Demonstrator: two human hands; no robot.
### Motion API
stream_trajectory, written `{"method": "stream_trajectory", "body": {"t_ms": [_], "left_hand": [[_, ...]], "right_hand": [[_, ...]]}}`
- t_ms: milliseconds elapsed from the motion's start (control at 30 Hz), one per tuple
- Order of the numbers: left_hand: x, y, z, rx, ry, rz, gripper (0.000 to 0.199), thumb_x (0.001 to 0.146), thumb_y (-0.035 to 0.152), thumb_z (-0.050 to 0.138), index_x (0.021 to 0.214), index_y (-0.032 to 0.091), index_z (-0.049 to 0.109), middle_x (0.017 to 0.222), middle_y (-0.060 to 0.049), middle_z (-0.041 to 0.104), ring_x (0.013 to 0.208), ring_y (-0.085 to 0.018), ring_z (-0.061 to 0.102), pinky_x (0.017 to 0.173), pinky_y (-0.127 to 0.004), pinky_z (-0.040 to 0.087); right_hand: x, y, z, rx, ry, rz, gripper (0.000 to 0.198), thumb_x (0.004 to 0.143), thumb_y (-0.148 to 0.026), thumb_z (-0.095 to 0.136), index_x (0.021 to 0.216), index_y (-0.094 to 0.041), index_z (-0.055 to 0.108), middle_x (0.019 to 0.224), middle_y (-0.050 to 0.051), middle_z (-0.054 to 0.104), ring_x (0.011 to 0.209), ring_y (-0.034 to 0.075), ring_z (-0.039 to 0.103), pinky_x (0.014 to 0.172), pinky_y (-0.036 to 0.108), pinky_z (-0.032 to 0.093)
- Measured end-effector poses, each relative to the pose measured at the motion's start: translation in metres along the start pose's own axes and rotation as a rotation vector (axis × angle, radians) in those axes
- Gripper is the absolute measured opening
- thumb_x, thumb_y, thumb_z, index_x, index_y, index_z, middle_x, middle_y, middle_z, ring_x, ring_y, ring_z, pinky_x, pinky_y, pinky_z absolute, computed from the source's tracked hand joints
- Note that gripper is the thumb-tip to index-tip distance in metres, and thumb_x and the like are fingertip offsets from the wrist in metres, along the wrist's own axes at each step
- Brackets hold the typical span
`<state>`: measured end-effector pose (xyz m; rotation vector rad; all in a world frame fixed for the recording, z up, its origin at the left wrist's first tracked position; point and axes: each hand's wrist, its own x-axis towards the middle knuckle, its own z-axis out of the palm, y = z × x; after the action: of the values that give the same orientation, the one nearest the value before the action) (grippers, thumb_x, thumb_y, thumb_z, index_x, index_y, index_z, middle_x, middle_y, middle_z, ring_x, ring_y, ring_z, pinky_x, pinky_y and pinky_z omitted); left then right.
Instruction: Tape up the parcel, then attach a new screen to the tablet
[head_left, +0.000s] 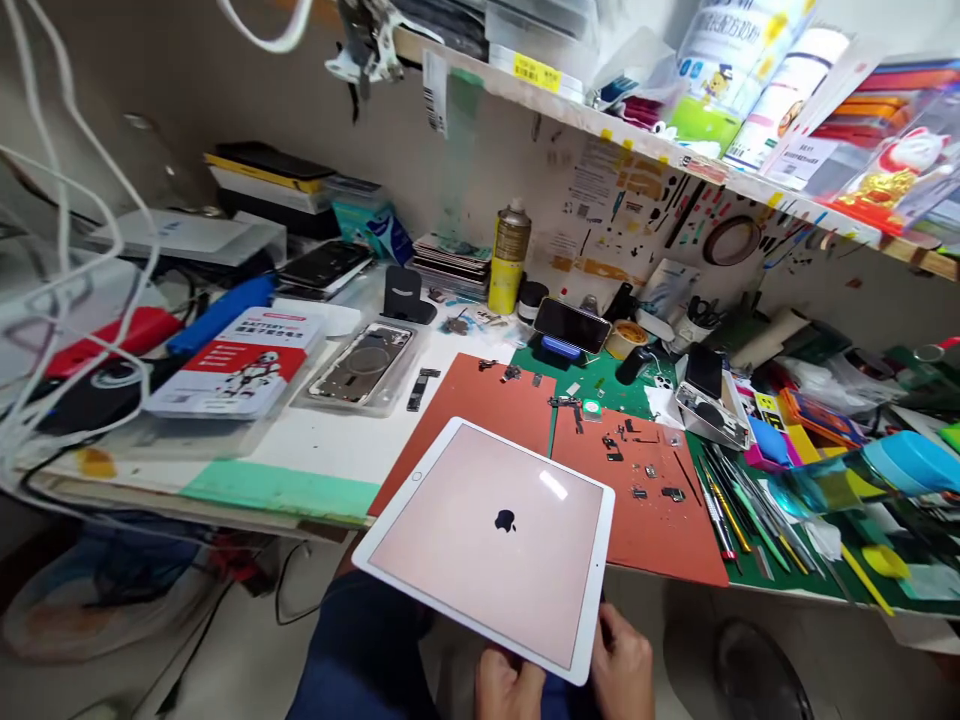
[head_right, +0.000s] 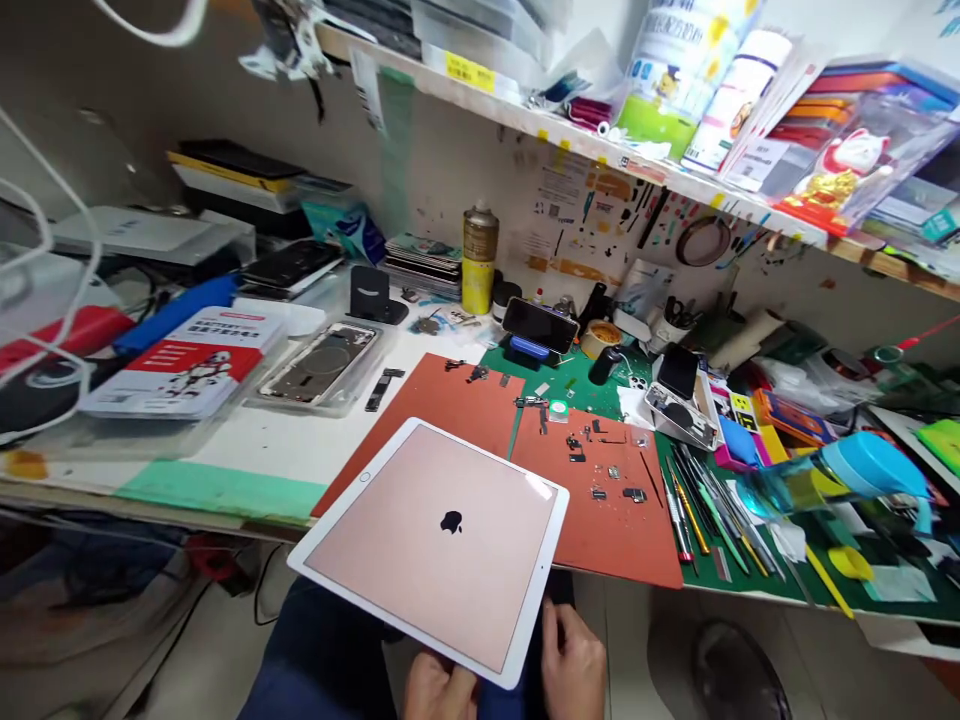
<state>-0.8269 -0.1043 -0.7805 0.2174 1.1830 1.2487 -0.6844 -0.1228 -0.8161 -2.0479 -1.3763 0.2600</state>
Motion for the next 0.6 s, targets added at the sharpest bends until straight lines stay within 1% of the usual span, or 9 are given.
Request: {"method": "stream_trajectory", "body": {"t_ms": [67, 100, 133, 233, 333, 400, 467, 600], "left_hand": [[0.002, -0.006, -0.002, -0.021, -0.004, 0.007, 0.056, 0.056, 0.062, 0.098, 0.084, 0.016, 0.084, 0.085, -0.014, 0.084, 0.099, -0.038, 0.081, 0.095, -0.044, 0.065], [0.003, -0.009, -0.002, -0.028, -0.006, 0.012, 0.058, 0.055, 0.063, 0.098, 0.086, 0.016, 0.084, 0.088, -0.014, 0.085, 0.1, -0.038, 0.081, 0.095, -0.044, 0.065], [0.004, -0.01, -0.003, -0.03, -0.003, 0.015, 0.061, 0.054, 0.064, 0.098, 0.087, 0.015, 0.084, 0.091, -0.014, 0.085, 0.099, -0.038, 0.081, 0.095, -0.043, 0.065], [0.005, -0.01, -0.004, -0.014, 0.026, 0.008, 0.065, 0.052, 0.066, 0.099, 0.091, 0.015, 0.084, 0.097, -0.014, 0.086, 0.102, -0.037, 0.081, 0.097, -0.043, 0.065], [0.003, -0.004, -0.003, 0.031, 0.009, 0.006, 0.065, 0.058, 0.063, 0.098, 0.1, 0.016, 0.084, 0.102, -0.015, 0.086, 0.11, -0.037, 0.079, 0.104, -0.046, 0.062], [0.0, 0.003, -0.001, 0.057, -0.025, 0.026, 0.063, 0.062, 0.062, 0.096, 0.104, 0.016, 0.084, 0.105, -0.015, 0.085, 0.115, -0.038, 0.078, 0.108, -0.047, 0.06], [-0.003, 0.008, 0.002, 0.073, -0.044, 0.046, 0.062, 0.065, 0.062, 0.094, 0.105, 0.016, 0.084, 0.105, -0.015, 0.086, 0.118, -0.038, 0.077, 0.109, -0.046, 0.059], [-0.005, 0.01, 0.007, 0.086, -0.017, 0.084, 0.061, 0.063, 0.063, 0.094, 0.101, 0.016, 0.085, 0.1, -0.015, 0.086, 0.108, -0.038, 0.08, 0.104, -0.044, 0.062]], "right_hand": [[-0.006, -0.006, -0.014, 0.043, 0.036, 0.048, 0.056, 0.103, -0.066, 0.047, 0.087, -0.021, 0.077, 0.071, 0.006, 0.073, 0.054, 0.018, 0.066, 0.044, 0.025, 0.044], [-0.008, -0.012, -0.022, 0.072, 0.065, 0.069, 0.05, 0.103, -0.062, 0.051, 0.095, -0.021, 0.078, 0.078, 0.006, 0.075, 0.059, 0.018, 0.067, 0.046, 0.024, 0.045], [-0.009, -0.02, -0.03, 0.107, 0.098, 0.083, 0.043, 0.103, -0.058, 0.056, 0.098, -0.021, 0.077, 0.083, 0.006, 0.076, 0.063, 0.017, 0.067, 0.049, 0.022, 0.046], [-0.007, -0.052, -0.051, 0.228, 0.198, 0.074, 0.033, 0.099, -0.051, 0.067, 0.085, -0.022, 0.073, 0.076, 0.002, 0.069, 0.065, 0.015, 0.061, 0.062, 0.022, 0.049], [0.003, -0.085, -0.062, 0.331, 0.249, 0.07, 0.025, 0.097, -0.045, 0.072, 0.086, -0.023, 0.07, 0.08, 0.002, 0.066, 0.071, 0.016, 0.057, 0.066, 0.025, 0.047], [0.009, -0.099, -0.064, 0.417, 0.248, 0.048, 0.022, 0.098, -0.041, 0.071, 0.086, -0.023, 0.069, 0.082, 0.003, 0.063, 0.076, 0.017, 0.056, 0.07, 0.027, 0.045], [0.013, -0.105, -0.064, 0.472, 0.211, 0.036, 0.024, 0.098, -0.04, 0.071, 0.084, -0.022, 0.066, 0.08, 0.001, 0.058, 0.075, 0.016, 0.053, 0.069, 0.029, 0.042], [0.014, -0.096, -0.063, 0.488, 0.084, 0.098, 0.032, 0.093, -0.044, 0.078, 0.079, -0.023, 0.058, 0.074, -0.004, 0.047, 0.064, 0.013, 0.046, 0.061, 0.026, 0.04]]}}
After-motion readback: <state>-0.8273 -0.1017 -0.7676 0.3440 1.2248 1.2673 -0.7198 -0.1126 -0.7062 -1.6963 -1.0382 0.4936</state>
